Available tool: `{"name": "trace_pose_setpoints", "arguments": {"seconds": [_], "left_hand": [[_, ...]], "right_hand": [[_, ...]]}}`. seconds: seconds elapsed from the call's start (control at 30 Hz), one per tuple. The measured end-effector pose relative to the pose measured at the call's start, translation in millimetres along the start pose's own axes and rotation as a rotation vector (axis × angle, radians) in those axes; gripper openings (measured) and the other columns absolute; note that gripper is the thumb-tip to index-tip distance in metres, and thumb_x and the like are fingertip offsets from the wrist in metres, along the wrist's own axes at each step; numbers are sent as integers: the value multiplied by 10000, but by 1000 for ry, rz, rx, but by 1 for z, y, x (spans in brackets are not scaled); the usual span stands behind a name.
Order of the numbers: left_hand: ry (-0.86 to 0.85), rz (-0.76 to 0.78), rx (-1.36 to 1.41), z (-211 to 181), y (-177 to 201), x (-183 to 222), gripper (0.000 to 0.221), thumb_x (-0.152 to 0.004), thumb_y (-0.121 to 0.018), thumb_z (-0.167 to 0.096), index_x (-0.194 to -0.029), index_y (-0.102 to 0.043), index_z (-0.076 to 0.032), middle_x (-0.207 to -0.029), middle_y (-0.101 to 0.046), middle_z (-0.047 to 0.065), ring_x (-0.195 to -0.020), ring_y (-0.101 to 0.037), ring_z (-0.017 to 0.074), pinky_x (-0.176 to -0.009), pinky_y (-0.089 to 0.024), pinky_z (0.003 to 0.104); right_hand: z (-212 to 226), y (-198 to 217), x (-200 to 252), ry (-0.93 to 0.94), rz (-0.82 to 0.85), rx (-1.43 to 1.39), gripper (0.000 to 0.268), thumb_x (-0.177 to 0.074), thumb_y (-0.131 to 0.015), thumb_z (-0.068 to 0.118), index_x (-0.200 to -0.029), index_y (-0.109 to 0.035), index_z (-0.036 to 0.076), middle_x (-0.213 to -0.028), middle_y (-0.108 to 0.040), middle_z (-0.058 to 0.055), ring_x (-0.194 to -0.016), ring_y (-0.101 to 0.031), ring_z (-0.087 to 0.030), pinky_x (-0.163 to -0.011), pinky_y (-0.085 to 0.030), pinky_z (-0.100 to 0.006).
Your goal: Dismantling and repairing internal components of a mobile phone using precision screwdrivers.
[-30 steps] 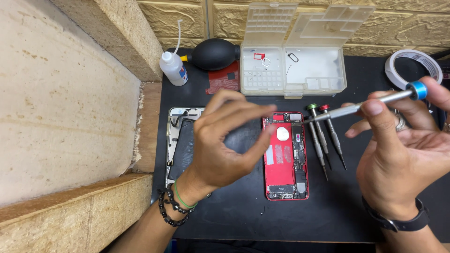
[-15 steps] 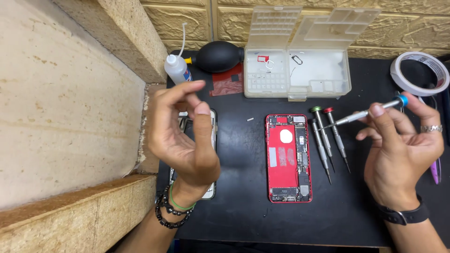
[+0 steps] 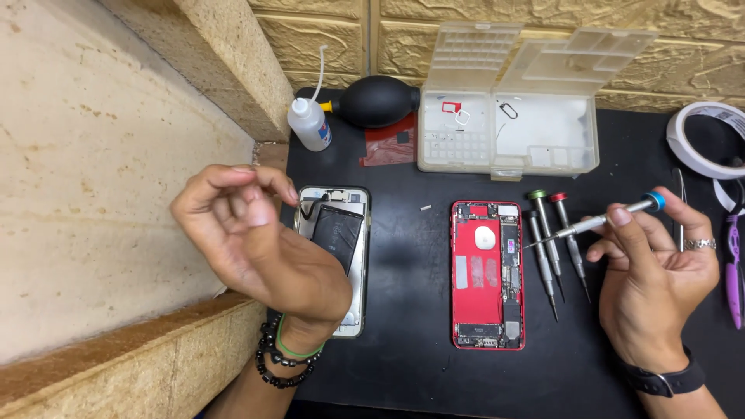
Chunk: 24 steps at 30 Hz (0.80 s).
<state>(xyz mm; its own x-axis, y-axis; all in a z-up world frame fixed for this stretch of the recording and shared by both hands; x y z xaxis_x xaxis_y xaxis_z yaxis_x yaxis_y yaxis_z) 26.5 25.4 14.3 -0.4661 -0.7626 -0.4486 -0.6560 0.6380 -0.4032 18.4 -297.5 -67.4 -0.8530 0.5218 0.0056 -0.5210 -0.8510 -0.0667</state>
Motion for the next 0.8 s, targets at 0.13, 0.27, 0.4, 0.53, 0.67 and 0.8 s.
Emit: {"name": "trace_pose_setpoints", "arguments": {"seconds": [0.13, 0.27, 0.4, 0.53, 0.67, 0.8], "left_hand": [[-11, 68, -87, 3, 0, 4, 198, -957, -587, -113, -1102, -471, -44, -1061, -431, 45, -923, -404, 144, -824, -445, 261], [-118, 332, -370, -3, -10, 1, 140, -993, -596, -99, -1119, -576, -43, -945, -476, 62, -848, -465, 178, -783, -421, 309], [-231, 667, -601, -9, -30, 7, 220, -949, -645, -3, -1163, -658, -57, -967, -567, 81, -851, -586, 233, -836, -444, 377], [-236, 838, -711, -24, -43, 6, 220, -925, -669, -45, -1144, -671, -55, -1028, -575, 89, -914, -580, 310, -755, -406, 431], [-310, 957, -722, -16, -53, 5, 183, -930, -571, -33, -1089, -660, -36, -1004, -554, 125, -877, -554, 364, -724, -395, 488], [-506, 1044, -927, 29, -73, 9, 329, -622, -634, 58, -904, -744, -71, -1019, -564, 103, -946, -521, 357, -669, -378, 500]], "right_hand": [[-1, -1, -1, -3, 5, 6, 473, -1003, -770, 59, -1375, -488, 136, -970, -701, -79, -791, -719, -121, -582, -567, -188], [-1, -2, -2, -3, 6, 1, 467, -1005, -763, 46, -1375, -489, 125, -960, -701, -78, -771, -712, -122, -576, -568, -185], [-1, -2, 0, -3, 1, 0, 478, -988, -772, 58, -1371, -498, 133, -979, -717, -70, -813, -735, -125, -570, -556, -193], [-1, -2, -1, -7, 6, -15, 468, -983, -778, 58, -1358, -509, 135, -978, -718, -80, -802, -731, -131, -572, -561, -196], [0, -2, 0, 16, 33, -18, 465, -983, -777, 49, -1352, -502, 116, -974, -710, -89, -786, -723, -126, -586, -573, -200], [3, -4, 1, 34, 56, -28, 464, -973, -789, 44, -1338, -508, 103, -952, -707, -99, -783, -732, -146, -572, -581, -211]]}}
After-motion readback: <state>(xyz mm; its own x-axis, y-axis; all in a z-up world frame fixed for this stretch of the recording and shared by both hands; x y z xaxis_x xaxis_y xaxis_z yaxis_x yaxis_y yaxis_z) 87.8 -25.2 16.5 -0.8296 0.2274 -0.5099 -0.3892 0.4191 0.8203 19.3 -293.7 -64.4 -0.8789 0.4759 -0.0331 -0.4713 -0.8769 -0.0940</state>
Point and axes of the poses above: each hand's wrist, its own x-axis away from the middle knuckle, its own y-axis out of the back of the hand, z = x × y, the point moved 3 cm from there along -x, towards the middle knuckle
